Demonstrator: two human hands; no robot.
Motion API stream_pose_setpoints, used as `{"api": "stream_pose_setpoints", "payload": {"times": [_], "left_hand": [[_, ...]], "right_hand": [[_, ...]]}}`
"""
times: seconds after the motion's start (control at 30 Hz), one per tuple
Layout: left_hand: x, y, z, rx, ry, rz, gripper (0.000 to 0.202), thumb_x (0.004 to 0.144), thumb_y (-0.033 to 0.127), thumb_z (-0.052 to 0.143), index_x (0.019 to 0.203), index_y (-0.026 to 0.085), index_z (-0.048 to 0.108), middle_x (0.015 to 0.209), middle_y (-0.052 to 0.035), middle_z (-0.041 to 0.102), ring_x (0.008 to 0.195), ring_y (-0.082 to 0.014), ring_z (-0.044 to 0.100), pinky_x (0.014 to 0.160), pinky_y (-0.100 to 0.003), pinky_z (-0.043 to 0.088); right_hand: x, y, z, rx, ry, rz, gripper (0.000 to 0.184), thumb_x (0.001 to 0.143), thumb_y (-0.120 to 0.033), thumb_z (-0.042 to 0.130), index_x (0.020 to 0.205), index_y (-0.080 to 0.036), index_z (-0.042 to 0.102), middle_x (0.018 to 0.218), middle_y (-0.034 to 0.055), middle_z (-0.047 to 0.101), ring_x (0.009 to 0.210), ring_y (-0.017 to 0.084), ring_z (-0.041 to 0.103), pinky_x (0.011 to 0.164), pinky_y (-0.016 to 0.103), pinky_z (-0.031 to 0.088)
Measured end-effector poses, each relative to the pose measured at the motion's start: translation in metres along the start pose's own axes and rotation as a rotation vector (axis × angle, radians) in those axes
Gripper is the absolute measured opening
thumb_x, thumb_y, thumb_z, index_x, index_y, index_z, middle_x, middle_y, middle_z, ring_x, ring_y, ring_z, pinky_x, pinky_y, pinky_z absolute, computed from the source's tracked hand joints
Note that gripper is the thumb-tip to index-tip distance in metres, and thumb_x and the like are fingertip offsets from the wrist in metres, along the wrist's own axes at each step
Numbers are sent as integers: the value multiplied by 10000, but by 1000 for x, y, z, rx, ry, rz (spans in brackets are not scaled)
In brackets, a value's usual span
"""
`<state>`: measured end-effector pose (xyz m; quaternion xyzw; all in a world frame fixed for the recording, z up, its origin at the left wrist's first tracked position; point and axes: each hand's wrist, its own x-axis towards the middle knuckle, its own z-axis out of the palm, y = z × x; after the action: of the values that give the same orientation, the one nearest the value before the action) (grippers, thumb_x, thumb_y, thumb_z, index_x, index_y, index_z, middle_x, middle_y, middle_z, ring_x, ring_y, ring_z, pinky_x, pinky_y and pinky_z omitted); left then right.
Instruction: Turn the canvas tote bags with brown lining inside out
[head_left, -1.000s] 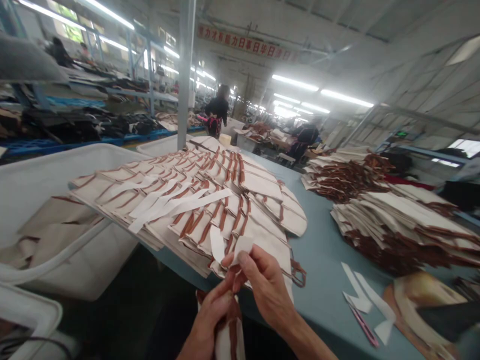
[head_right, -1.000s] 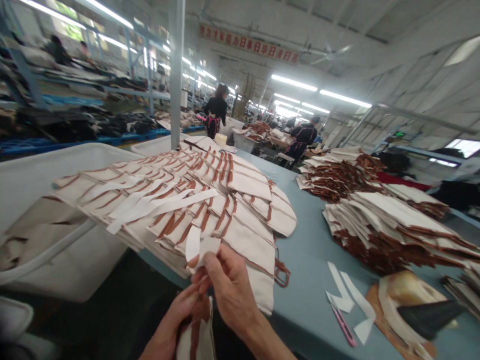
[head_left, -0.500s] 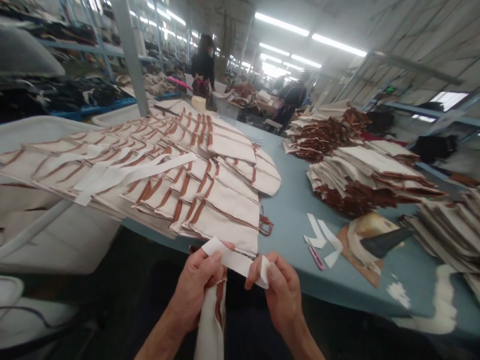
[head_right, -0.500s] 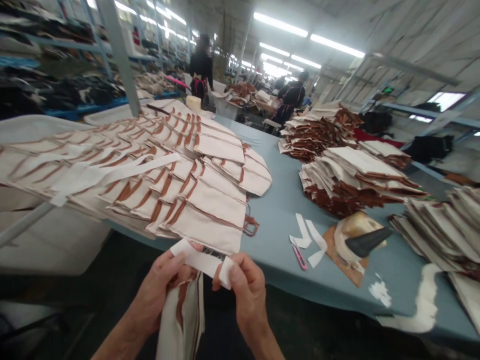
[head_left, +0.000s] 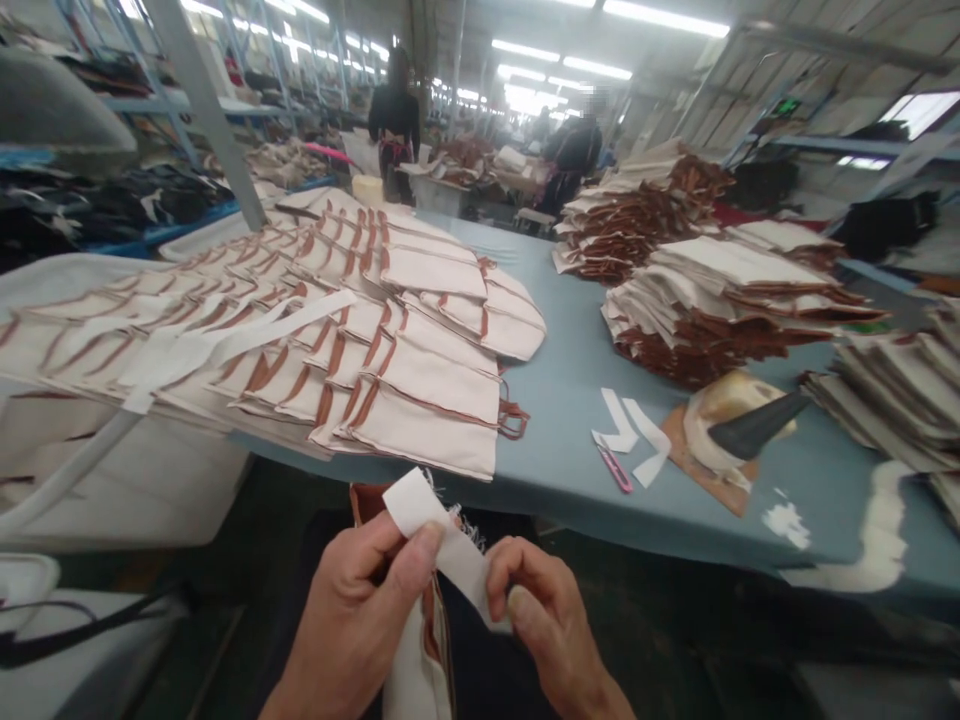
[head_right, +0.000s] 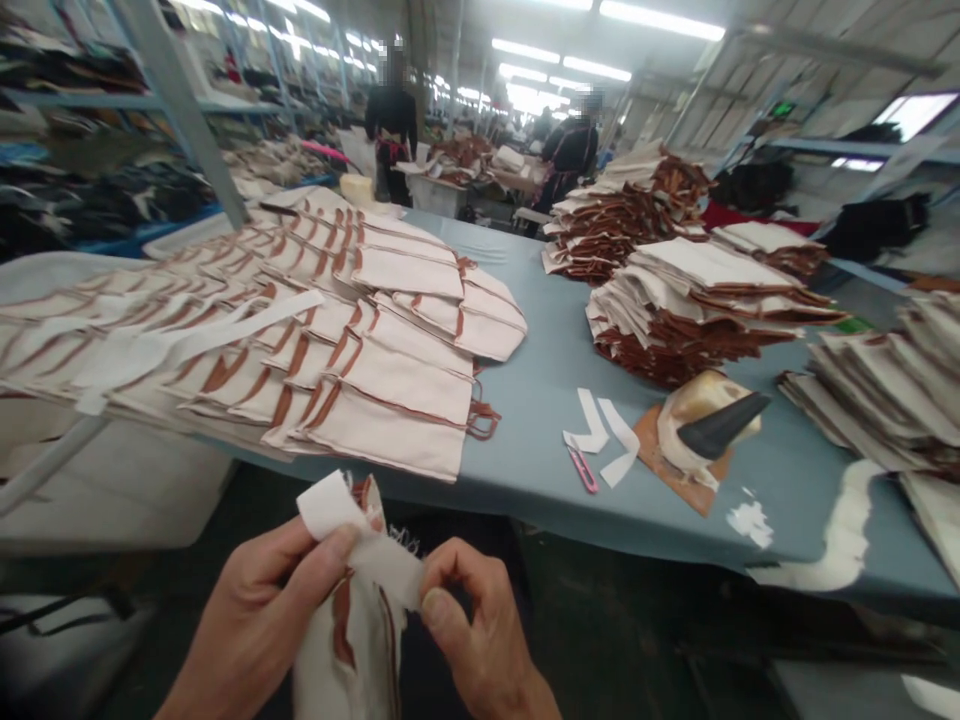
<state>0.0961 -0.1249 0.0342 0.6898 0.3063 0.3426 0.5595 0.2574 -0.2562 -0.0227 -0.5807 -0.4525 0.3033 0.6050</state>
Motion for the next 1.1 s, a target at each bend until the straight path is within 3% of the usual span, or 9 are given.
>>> {"api": "stream_pose_setpoints", "payload": {"times": [0.17,0.27,0.4,0.53,0.63,0.77,0.9,1.0,1.1], "left_hand": [[-8,13,2,133,-25,26,377,1045,414,675,803,191,860,654,2,734,576,-173,632,528,-225,471],[-9,22,2,213,-93,75,410,1052,386,658,710,203,791,565,26,654,527,-163,616,543,-228,481],[-14,24,-1,253,-181,126,478,1099,350,620,647,206,681,534,37,651,478,-140,636,525,-209,473],[-23,16,-6,371,-84,222,421,1098,263,604,692,198,696,577,28,697,504,-130,681,536,-190,483],[-24,16,-8,417,-27,305,378,1062,235,629,699,192,723,576,30,682,478,-116,644,507,-187,456],[-22,24,-9,300,-111,216,398,1078,294,605,725,202,763,568,30,683,483,-131,632,537,-198,498],[-29,23,-14,229,-90,40,374,1034,459,668,796,234,847,687,-6,775,656,-197,717,614,-229,571],[-32,14,-18,138,-106,-92,381,1037,504,670,861,230,868,797,-28,808,731,-211,745,649,-233,609],[-24,9,-22,-1,-349,-99,592,1100,590,595,690,198,763,665,-34,726,595,-172,667,570,-218,557]], "right_hand": [[10,-9,-11,-220,313,-63,309,1083,-510,686,973,-242,794,1076,47,811,1111,231,741,983,300,533],[24,-31,-7,-251,294,-172,149,1042,-375,710,1092,-263,794,1201,34,828,1283,232,715,1133,316,508],[36,-63,9,-227,155,-296,119,1028,-276,677,1111,-253,758,1180,20,835,1206,189,762,1079,282,568],[32,-78,29,-394,396,-507,188,973,-150,713,1139,-237,710,1103,20,810,1054,166,767,994,267,584],[24,-82,40,-464,393,-607,149,978,-126,697,1078,-235,714,1045,7,804,970,157,740,966,276,563],[23,-76,39,-233,242,-289,140,1065,-245,642,1117,-221,770,1092,32,822,1027,180,758,956,288,562],[42,-59,26,155,-34,131,435,1146,-520,557,1016,-197,818,981,54,813,921,193,728,883,302,563],[55,-52,21,307,-297,240,489,1016,-652,735,1089,-178,830,1015,63,807,889,194,700,838,296,564],[60,-56,23,317,-430,207,486,994,-640,755,1109,-177,844,1157,94,827,1043,239,740,960,332,574]]}}
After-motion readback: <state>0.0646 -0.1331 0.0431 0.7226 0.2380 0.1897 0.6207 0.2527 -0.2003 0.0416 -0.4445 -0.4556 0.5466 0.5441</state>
